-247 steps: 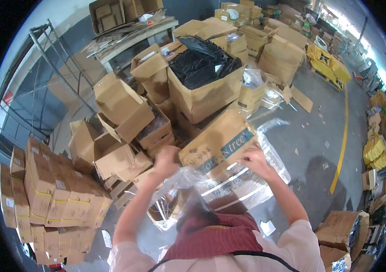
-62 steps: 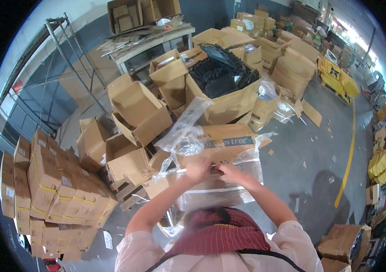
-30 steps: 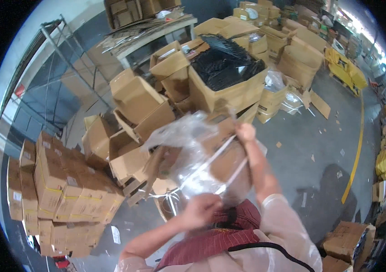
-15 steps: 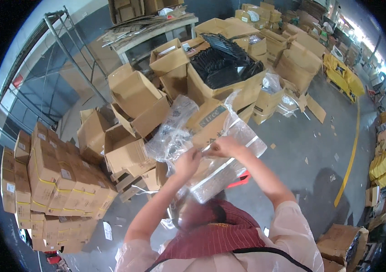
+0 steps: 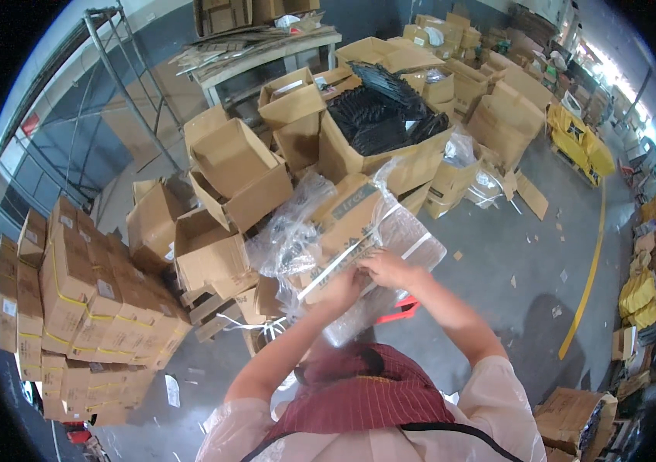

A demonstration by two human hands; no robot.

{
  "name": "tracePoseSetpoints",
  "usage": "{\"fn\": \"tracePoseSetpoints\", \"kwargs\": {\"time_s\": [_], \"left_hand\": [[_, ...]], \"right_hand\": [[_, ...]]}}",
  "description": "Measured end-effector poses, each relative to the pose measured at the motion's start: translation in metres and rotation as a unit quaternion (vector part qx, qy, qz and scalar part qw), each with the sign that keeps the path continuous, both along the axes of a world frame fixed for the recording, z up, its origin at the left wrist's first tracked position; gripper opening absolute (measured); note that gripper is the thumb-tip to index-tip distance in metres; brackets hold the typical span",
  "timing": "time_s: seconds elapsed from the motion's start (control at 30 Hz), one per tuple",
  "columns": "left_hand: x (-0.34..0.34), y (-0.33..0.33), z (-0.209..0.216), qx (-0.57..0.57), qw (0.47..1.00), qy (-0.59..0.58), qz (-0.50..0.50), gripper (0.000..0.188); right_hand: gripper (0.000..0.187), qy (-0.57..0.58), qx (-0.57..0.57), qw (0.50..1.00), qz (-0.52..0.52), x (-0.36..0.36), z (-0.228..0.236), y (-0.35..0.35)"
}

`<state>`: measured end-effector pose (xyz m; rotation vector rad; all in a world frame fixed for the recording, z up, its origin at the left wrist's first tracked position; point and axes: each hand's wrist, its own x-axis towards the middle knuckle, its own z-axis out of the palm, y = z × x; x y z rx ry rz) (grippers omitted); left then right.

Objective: The person wraps a cardboard box with plastic film and secures it with white plastic straps by hand while moving around other boxes on a floor.

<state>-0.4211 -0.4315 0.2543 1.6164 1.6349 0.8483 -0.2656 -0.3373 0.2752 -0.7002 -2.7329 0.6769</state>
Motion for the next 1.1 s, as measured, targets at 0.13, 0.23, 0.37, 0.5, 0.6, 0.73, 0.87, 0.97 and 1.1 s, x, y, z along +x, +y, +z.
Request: {"fn": "tracePoseSetpoints", "kwargs": {"time_s": [0.13,0.23,0.37,0.5,0.6,0.73,0.87,0.97,1.1], "left_hand": [[0.012,0.004,0.001,-0.075,0.995,0.020,0.055,0.031],[0.015,0.012,-0.009,-0.069,0.994,0.056,0.067,0.031],[0.028,0.014,0.010,-0.062,0.976,-0.188,0.087,0.031],[0.048,-0.019,0.067,-0.252,0.854,-0.435,0.138,0.027],[0.043,-0.086,0.141,0.029,0.952,-0.251,-0.174,0.015],[-0.045,-0.126,0.195,0.140,0.970,-0.179,-0.088,0.010],[-0.153,-0.114,0.093,-0.056,0.965,0.050,0.252,0.031],[-0.208,-0.166,-0.024,-0.218,0.898,0.254,0.285,0.047],[-0.174,-0.198,-0.072,-0.263,0.820,0.458,0.223,0.041]], "right_hand": [[0.019,-0.082,0.033,0.991,-0.098,-0.007,-0.012,-0.003],[0.017,0.030,0.053,0.987,-0.149,-0.004,-0.016,-0.002],[0.018,0.068,-0.042,0.977,-0.196,-0.004,-0.002,0.026],[0.020,0.111,-0.058,0.971,-0.203,0.007,-0.022,0.043],[0.022,0.031,-0.005,0.941,-0.338,0.037,-0.046,0.072],[0.033,-0.022,-0.004,0.944,-0.328,0.040,-0.006,0.105],[0.040,0.011,0.002,0.966,-0.258,0.044,-0.010,0.093],[0.040,0.013,-0.047,0.960,-0.276,0.033,-0.002,0.082],[0.041,0.013,-0.028,0.962,-0.271,0.027,-0.005,0.074]]}}
